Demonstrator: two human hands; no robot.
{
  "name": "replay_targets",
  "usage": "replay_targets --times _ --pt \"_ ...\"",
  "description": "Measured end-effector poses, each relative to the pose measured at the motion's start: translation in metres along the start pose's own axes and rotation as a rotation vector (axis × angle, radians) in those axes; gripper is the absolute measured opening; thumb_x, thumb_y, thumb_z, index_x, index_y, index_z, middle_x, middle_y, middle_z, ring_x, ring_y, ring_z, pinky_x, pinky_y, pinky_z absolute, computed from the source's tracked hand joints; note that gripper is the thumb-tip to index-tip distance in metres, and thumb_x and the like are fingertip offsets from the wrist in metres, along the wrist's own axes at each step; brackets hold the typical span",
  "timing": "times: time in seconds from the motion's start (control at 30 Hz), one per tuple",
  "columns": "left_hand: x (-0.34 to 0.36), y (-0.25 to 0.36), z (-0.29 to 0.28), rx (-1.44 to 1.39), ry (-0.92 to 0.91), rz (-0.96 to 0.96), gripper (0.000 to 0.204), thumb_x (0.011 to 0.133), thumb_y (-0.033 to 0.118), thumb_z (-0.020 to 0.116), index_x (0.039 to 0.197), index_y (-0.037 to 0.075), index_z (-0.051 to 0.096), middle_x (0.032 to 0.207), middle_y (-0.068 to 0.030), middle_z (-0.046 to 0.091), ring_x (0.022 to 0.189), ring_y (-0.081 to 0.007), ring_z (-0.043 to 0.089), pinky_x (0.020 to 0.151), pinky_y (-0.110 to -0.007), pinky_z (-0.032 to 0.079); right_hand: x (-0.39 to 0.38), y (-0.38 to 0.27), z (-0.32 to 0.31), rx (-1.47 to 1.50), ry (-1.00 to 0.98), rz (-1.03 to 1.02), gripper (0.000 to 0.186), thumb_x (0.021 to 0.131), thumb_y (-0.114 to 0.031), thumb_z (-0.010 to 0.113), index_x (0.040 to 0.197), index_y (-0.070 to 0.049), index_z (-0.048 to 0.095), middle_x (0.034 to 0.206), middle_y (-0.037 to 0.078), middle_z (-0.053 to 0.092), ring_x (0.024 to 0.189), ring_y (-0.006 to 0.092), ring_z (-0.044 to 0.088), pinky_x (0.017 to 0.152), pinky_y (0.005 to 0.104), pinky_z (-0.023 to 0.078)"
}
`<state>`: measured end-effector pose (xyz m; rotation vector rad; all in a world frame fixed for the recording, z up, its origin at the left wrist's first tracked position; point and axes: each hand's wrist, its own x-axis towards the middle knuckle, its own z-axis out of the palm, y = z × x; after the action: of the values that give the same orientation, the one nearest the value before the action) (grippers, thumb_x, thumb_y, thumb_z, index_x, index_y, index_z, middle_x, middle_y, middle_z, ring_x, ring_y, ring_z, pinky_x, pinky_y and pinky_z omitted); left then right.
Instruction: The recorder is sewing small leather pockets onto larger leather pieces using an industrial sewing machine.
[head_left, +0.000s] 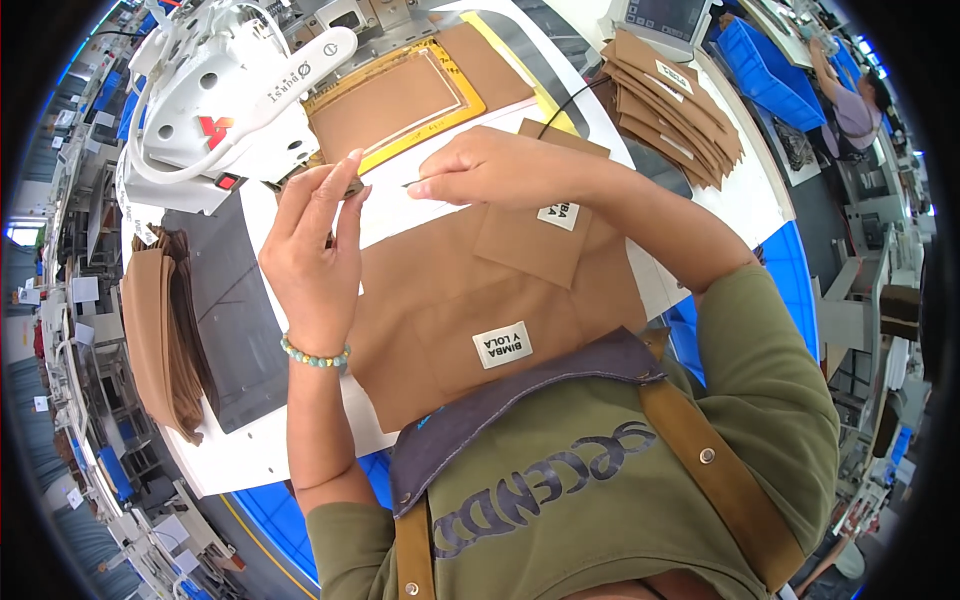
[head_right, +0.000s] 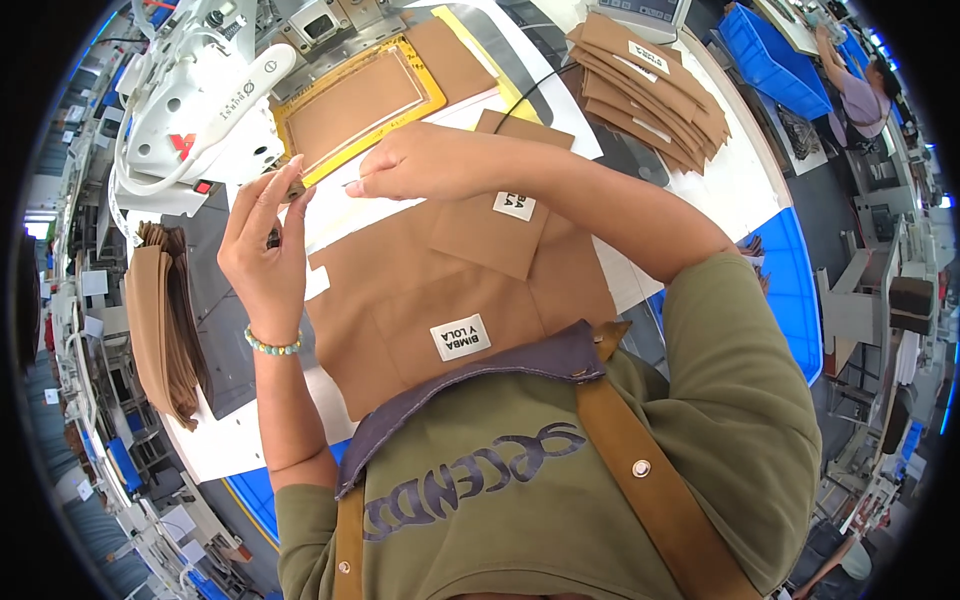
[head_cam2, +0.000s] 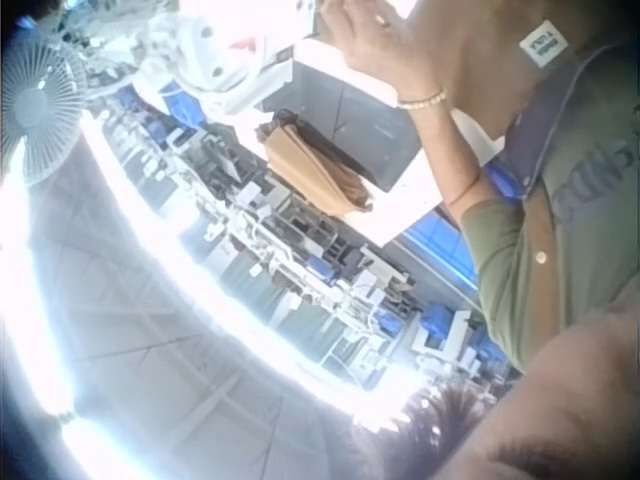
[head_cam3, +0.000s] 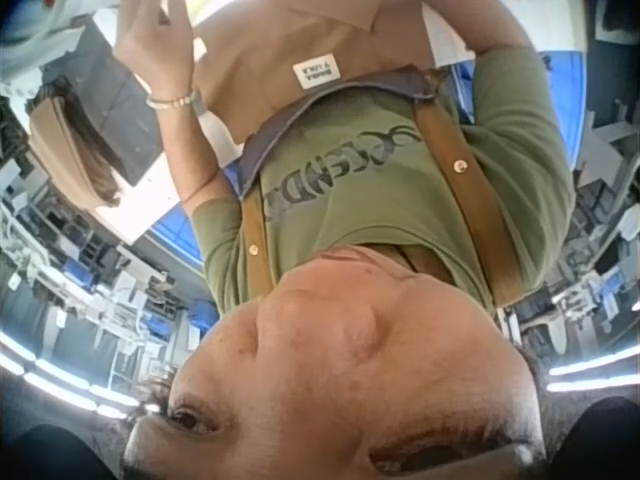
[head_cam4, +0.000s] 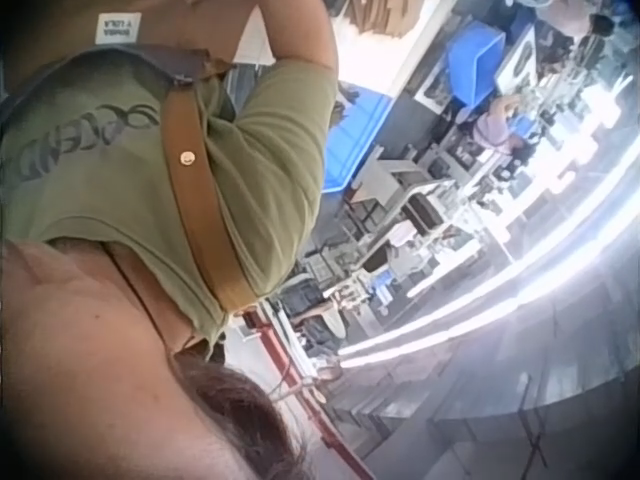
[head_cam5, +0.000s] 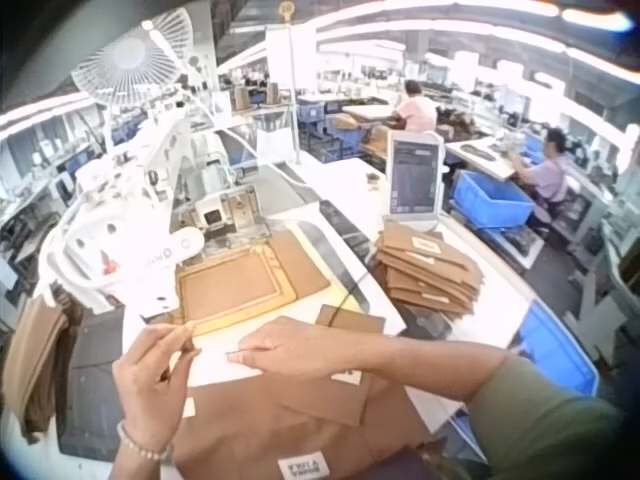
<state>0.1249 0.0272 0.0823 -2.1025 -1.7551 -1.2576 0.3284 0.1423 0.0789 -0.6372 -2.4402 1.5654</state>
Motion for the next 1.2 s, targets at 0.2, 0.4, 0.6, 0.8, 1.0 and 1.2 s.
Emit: replay_targets --times 0.2,0.4,0.6,0.8,1.0,1.2 --pt "-0.01 -0.011 0.0 -0.057 -0.049 -0.163 0.039 0.083 -0.002 0.08 0.12 0.011 0.077 0.109 -0.0023 0.075 0.069 -0.0059 0.055 0.054 -0.023 0.042 -0.12 -0.022 -0.071 0.092 0.26 -0.101 0.063 0.105 -0.049 0.048 0.128 0.008 0.061 0.065 -0.007 0.04 0.056 0.0031 0.035 0.052 0.0217 0.026" --pt "-0.015 -0.016 0.01 -0.09 -0.156 -0.182 0.038 0.083 -0.001 0.08 0.119 0.008 0.076 0.101 -0.0028 0.073 0.066 -0.0074 0.05 0.055 -0.023 0.04 -0.276 -0.013 -0.102 -0.012 0.979 -0.1 0.069 0.104 -0.051 0.044 0.137 0.008 0.056 0.067 -0.008 0.042 0.056 0.0021 0.031 0.051 0.0214 0.021" --pt "-0.019 -0.011 0.019 -0.15 -0.177 -0.163 0.037 0.082 0.0 0.081 0.119 0.007 0.076 0.1 -0.0025 0.072 0.061 -0.0072 0.045 0.054 -0.024 0.038 -0.294 0.054 -0.078 -0.134 0.522 0.552 0.033 0.1 -0.031 0.065 0.117 -0.004 0.074 0.087 0.004 0.068 0.074 0.0108 0.056 0.069 0.0268 0.047" --pt "-0.024 -0.002 0.013 -0.167 -0.248 -0.24 0.039 0.081 -0.004 0.078 0.118 0.005 0.075 0.096 -0.0038 0.069 0.06 -0.0077 0.046 0.053 -0.023 0.037 -0.232 0.064 -0.061 -0.863 0.664 0.451 0.024 0.095 -0.026 0.067 0.105 -0.006 0.075 0.096 0.013 0.072 0.091 0.0337 0.068 0.079 0.0416 0.054" --pt "-0.038 0.008 0.017 -0.23 -0.244 -0.242 0.046 0.08 -0.005 0.079 0.125 0.005 0.072 0.095 -0.0031 0.068 0.061 -0.0069 0.046 0.054 -0.024 0.039 -0.101 0.016 -0.019 -0.407 0.51 -0.131 0.023 0.096 -0.026 0.068 0.106 -0.007 0.073 0.098 0.008 0.068 0.086 0.0239 0.068 0.075 0.0366 0.053" --pt "-0.051 0.004 0.019 -0.259 -0.02 -0.354 0.083 0.077 -0.002 0.083 0.152 0.007 0.049 0.087 0.0002 0.064 0.061 -0.0064 0.045 0.057 -0.023 0.038 0.0 0.006 0.042 -0.082 0.309 -0.377 0.026 0.088 -0.019 0.076 0.11 -0.005 0.072 0.101 0.007 0.064 0.083 0.0218 0.066 0.073 0.0331 0.054"
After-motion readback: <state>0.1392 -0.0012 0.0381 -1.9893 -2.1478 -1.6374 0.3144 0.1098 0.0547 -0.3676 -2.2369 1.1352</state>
